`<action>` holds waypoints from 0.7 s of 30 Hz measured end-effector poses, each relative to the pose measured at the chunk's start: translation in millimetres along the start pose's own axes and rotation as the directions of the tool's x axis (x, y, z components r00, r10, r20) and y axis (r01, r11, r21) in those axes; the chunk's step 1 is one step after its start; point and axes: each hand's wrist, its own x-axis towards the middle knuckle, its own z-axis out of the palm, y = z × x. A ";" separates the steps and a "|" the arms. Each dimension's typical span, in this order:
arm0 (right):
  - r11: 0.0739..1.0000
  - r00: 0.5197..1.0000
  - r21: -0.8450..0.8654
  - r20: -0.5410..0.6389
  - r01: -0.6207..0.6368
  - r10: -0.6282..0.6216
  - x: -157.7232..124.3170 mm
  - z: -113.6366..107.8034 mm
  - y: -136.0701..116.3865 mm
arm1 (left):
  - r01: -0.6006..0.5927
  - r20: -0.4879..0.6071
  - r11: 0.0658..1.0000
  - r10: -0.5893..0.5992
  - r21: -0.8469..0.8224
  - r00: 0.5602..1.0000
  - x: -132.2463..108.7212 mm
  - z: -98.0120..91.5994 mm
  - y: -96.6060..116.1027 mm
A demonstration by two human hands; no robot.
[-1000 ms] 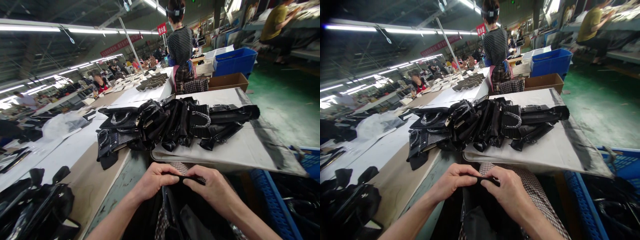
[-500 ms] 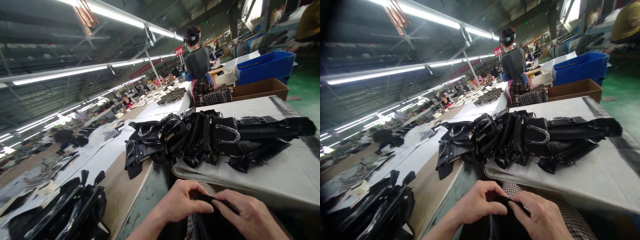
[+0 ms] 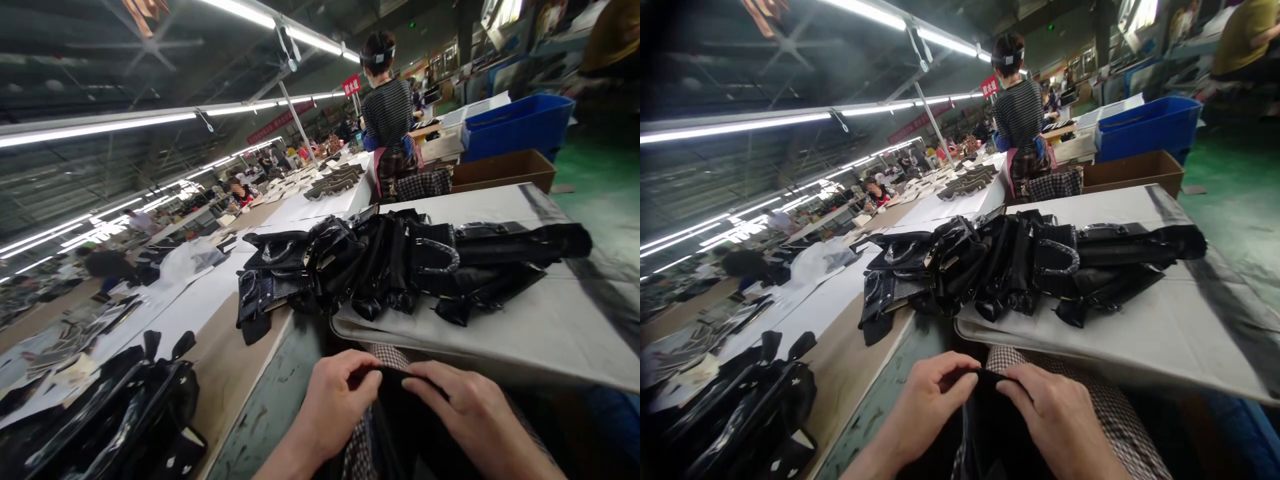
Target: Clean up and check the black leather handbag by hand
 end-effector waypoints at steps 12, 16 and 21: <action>0.987 0.986 0.145 0.161 -0.067 0.043 -9.8 -9.3 -6.6 | 0.003 -0.023 0.999 -0.002 0.039 1.000 -6.7 1.8 -3.3; 0.992 0.987 0.126 0.158 -0.029 0.009 -12.3 -5.1 -4.3 | -0.009 -0.032 0.999 0.011 0.038 0.999 -7.9 2.4 -1.4; 0.998 0.988 0.049 0.150 0.036 -0.043 -15.0 -7.6 -6.4 | -0.082 -0.033 0.992 0.086 0.093 0.996 -5.0 9.0 -1.4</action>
